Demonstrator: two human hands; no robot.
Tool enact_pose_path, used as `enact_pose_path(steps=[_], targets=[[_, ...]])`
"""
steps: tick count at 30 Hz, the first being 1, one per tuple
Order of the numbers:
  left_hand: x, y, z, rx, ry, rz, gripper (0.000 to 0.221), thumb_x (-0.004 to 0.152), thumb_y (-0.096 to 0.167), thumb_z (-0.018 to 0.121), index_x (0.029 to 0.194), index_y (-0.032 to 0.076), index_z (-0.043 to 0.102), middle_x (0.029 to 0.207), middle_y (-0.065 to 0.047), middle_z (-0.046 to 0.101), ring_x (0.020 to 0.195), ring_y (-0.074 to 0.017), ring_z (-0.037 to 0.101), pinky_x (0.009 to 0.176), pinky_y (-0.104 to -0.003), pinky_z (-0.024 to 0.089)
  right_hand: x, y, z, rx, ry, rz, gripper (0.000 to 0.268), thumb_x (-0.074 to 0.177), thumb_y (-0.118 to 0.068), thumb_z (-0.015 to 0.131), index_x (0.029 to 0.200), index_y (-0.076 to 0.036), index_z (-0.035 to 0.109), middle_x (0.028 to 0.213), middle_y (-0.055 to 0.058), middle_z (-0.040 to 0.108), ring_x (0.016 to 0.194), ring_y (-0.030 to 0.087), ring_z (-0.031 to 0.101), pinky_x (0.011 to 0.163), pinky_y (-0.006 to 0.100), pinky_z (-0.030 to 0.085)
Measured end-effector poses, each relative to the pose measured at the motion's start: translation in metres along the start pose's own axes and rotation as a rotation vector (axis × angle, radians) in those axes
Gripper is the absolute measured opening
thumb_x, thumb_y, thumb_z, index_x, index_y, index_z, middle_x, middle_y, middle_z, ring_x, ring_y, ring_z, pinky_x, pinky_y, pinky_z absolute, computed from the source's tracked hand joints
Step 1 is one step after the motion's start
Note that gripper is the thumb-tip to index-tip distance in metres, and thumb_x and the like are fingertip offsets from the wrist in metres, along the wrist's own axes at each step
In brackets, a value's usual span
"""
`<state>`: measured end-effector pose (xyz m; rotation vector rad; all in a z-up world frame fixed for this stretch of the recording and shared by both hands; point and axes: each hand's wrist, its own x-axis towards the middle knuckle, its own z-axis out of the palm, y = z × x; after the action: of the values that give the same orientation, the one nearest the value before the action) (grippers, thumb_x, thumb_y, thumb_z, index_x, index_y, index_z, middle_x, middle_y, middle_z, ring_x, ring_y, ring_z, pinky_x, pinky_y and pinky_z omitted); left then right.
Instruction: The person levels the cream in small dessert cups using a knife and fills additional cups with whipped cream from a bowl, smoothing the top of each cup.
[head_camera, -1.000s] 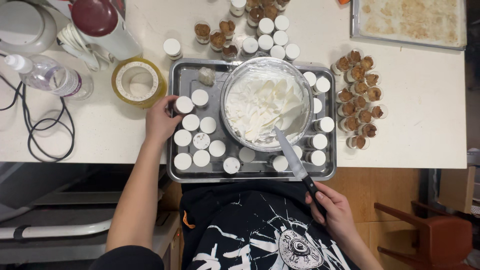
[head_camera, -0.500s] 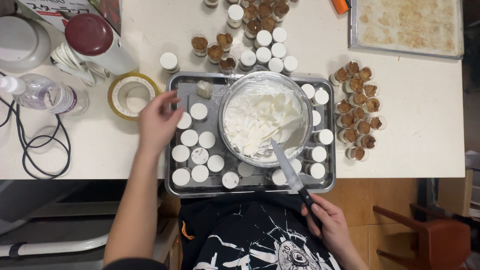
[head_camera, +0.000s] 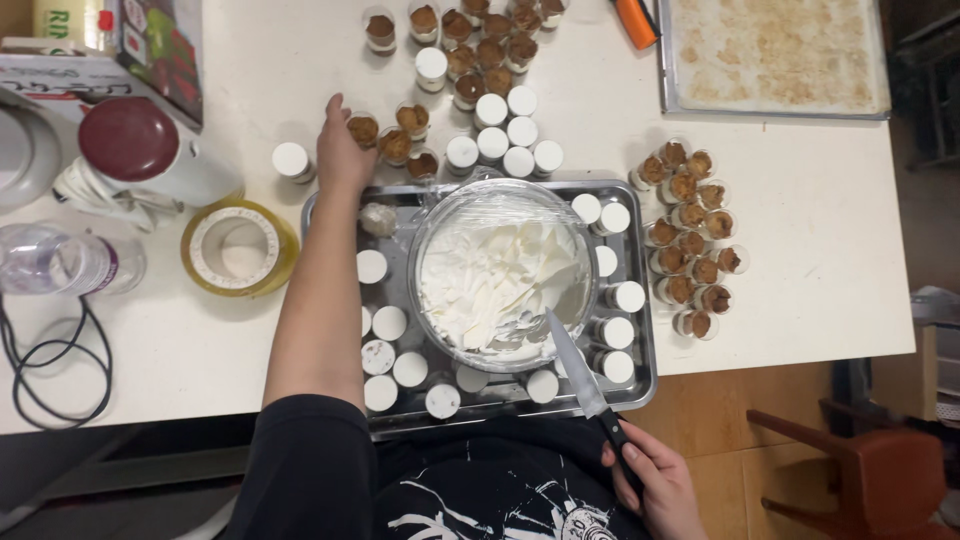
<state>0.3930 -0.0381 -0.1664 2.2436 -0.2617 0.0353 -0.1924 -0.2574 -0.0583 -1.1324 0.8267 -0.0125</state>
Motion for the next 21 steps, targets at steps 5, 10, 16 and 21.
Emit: enact_pose_path(steps=[5,10,16,21], targets=[[-0.013,0.009,-0.011,0.065,-0.033,-0.100,0.082,0.076,0.007,0.084,0.147,0.011,0.044,0.132,-0.013,0.064,0.124,-0.0348,0.060,0.102,-0.043,0.049,-0.001,-0.004,-0.001,0.040,0.019,-0.004,0.046,0.097,-0.008,0.051,0.139,0.009,0.056,0.095,0.015,0.067,0.042,0.011,0.045,0.040,0.024,0.035],[-0.067,0.051,-0.038,-0.150,0.243,0.146,0.079,0.083,0.006,0.088,0.147,0.005,0.042,0.131,-0.015,0.056,0.123,-0.0317,0.061,0.107,-0.043,0.050,-0.001,-0.012,0.007,0.074,-0.011,-0.013,0.045,0.098,-0.009,0.051,0.139,0.009,0.056,0.095,0.015,0.066,0.045,0.010,0.044,0.040,0.024,0.035],[-0.228,0.117,-0.087,-0.574,0.015,0.108,0.080,0.083,-0.003,0.078,0.149,0.003,0.032,0.131,-0.014,0.052,0.116,-0.0234,0.066,0.095,-0.034,0.061,-0.003,-0.010,0.003,0.060,0.068,-0.054,0.043,0.097,-0.011,0.053,0.137,0.005,0.057,0.088,0.012,0.068,0.044,0.010,0.045,0.038,0.024,0.034],[-0.334,0.134,-0.095,-0.681,0.019,0.002,0.080,0.082,-0.003,0.078,0.146,0.000,0.030,0.133,-0.017,0.053,0.115,-0.0242,0.065,0.094,-0.035,0.061,0.015,-0.065,-0.011,-0.425,0.070,-0.178,0.043,0.093,-0.012,0.065,0.135,-0.002,0.065,0.082,0.005,0.071,0.053,0.007,0.051,0.044,0.023,0.038]])
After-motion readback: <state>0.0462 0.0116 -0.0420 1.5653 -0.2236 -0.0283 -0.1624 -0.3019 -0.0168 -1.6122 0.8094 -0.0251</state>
